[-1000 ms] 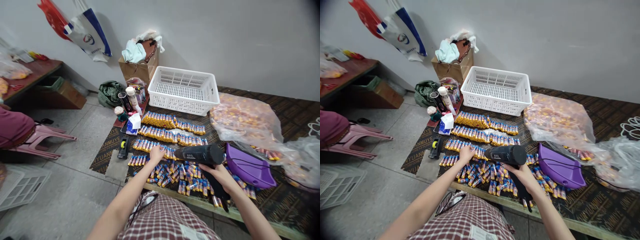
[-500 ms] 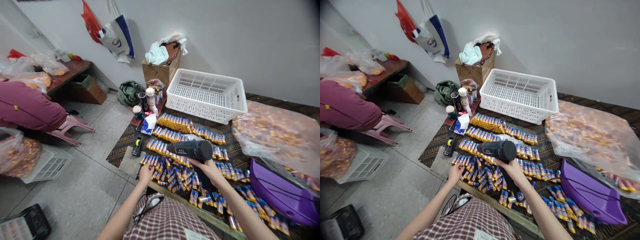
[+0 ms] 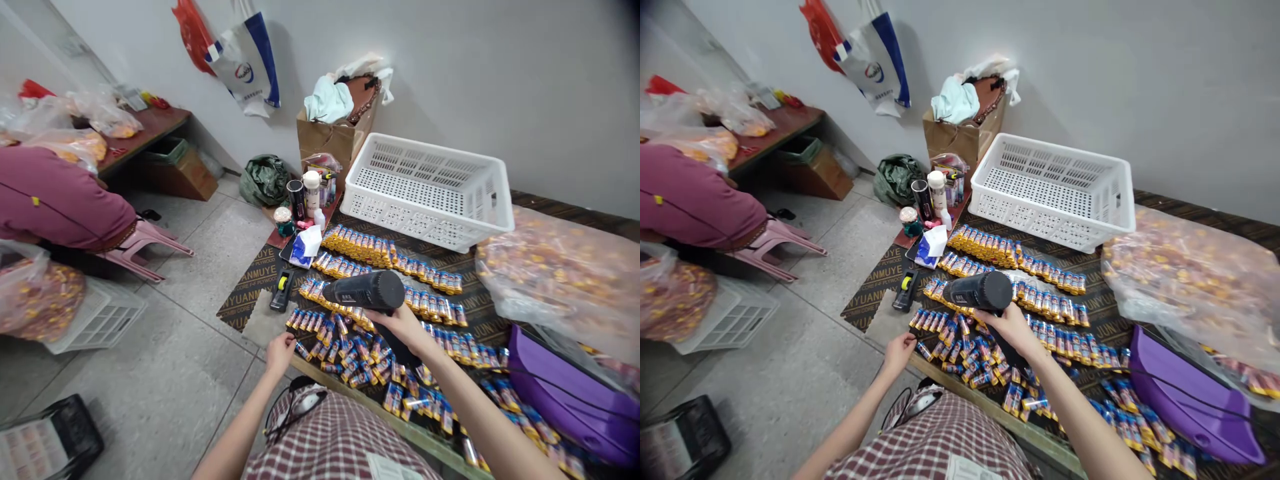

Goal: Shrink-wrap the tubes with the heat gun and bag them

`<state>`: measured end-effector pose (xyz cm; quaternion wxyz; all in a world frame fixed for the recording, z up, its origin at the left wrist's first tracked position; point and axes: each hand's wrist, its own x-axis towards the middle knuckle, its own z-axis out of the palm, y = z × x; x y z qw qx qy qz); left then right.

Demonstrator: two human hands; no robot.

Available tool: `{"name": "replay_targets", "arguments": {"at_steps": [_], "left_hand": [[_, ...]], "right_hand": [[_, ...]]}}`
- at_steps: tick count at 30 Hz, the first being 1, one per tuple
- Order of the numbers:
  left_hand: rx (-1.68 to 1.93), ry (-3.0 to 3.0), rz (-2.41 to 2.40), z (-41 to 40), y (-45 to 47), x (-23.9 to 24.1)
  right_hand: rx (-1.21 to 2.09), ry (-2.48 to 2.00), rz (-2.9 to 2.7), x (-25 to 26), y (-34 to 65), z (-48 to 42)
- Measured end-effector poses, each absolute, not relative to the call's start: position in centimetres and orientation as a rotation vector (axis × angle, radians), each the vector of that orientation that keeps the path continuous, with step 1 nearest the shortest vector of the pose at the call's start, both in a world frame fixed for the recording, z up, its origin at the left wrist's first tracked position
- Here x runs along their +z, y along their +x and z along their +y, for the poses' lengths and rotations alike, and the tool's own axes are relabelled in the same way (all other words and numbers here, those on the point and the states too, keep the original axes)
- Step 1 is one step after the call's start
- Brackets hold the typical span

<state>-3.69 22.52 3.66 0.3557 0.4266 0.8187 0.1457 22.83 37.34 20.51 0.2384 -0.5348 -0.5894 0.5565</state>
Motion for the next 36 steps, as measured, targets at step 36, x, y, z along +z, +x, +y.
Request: {"name": "replay_targets", "arguments": {"at_steps": [36], "left_hand": [[0.271, 2.202, 1.523, 35.1, 13.9, 6.3]], "right_hand": [[1.235, -1.869, -0.674, 22.6, 37.8, 28.4]]}}
